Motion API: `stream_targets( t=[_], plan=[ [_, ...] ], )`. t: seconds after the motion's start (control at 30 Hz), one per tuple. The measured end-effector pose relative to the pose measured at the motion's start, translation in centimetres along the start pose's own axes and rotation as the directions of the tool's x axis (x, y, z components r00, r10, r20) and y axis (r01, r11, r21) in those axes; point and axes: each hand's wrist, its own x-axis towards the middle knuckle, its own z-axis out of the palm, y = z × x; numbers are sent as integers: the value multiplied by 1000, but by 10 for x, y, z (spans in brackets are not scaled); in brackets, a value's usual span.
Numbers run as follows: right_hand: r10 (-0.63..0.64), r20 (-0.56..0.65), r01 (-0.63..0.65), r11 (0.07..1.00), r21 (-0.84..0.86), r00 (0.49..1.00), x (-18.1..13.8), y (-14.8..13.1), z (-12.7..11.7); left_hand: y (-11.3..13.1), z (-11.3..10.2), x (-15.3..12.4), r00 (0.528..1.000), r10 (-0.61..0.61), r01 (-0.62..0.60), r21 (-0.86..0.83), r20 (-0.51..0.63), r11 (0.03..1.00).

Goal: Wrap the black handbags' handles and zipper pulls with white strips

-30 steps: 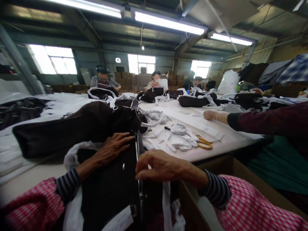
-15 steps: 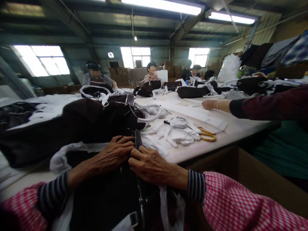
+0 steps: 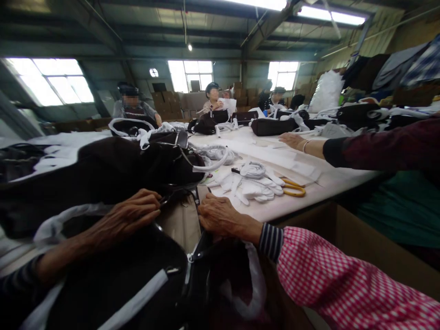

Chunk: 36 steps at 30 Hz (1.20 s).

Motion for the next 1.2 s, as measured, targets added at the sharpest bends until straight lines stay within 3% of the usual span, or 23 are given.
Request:
stream_targets(
  t=[0.1, 0.23, 0.33, 0.57, 0.73, 0.93, 1.1, 1.2],
  plan=[
    [27, 56, -27, 1000, -4, 998, 6, -5, -2, 1, 16, -1, 1000, -12, 12, -21, 22, 1000],
    [126, 39, -125, 992, -28, 991, 19, -11, -11, 6, 26, 1, 992, -60, 59, -10, -112, 998],
    [110, 19, -110, 994, -4, 994, 36, -12, -14, 7, 28, -1, 980, -73, 71, -19, -186, 997],
    [93, 102, -91, 995, -27, 990, 69, -6, 4, 7, 28, -1, 972, -82, 78, -24, -218, 997],
    [2, 24, -1, 1000, -30, 1000, 72, -3, 17, 1, 32, -2, 965, -91, 79, -58, -246, 995],
    [30, 74, -26, 999, -47, 997, 78, -6, 17, -10, 37, -4, 968, -92, 73, -87, -235, 993],
    [52, 68, -51, 998, -23, 996, 71, -4, 5, -12, 40, -3, 969, -99, 80, -93, -228, 992],
    [-60, 164, 48, 996, 80, 985, 55, -4, -14, -9, 39, -3, 965, -102, 87, -73, -241, 994]
  ],
)
